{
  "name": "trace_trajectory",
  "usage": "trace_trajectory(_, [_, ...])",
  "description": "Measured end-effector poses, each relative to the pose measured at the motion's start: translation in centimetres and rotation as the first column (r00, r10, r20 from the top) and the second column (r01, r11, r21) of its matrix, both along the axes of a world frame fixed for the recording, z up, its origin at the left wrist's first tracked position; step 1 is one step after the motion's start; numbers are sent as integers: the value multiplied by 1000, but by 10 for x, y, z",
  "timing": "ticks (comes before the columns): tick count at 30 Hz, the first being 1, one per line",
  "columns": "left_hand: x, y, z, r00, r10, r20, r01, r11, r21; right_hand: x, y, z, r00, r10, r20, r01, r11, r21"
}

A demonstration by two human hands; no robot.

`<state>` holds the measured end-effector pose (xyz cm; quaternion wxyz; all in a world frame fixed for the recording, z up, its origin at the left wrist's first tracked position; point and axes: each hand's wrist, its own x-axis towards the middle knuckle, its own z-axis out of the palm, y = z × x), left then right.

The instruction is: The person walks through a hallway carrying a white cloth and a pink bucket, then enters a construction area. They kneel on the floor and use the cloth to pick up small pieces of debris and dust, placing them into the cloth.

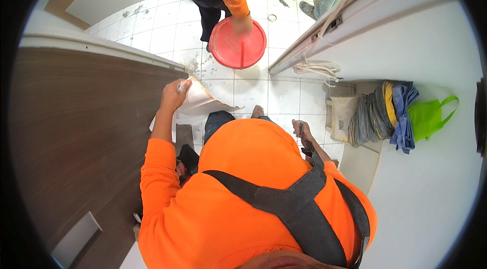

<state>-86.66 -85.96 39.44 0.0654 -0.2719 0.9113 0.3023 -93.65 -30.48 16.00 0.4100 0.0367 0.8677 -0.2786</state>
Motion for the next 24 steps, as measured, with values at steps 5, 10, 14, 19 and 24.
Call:
trace_trajectory(5, [-52,-53,-14,996,45,77,-45,999,1,-35,-20,-12,996,-83,-28,85,995,53])
trace_trajectory(10, [-104,-125,-54,990,136,-41,-130,983,127,-50,-55,5,974,-212,84,198,968,153])
trace_trajectory(14, [-151,-178,-87,913,375,-160,-279,860,426,-41,-102,24,992,119,-44,-109,976,187])
trace_trajectory(19, [-189,-236,-107,860,505,-73,-415,776,475,-84,-232,84,978,-196,73,178,964,200])
trace_trajectory(24, [-252,-261,-93,937,344,-64,-285,857,430,-105,-268,84,971,-240,21,233,957,171])
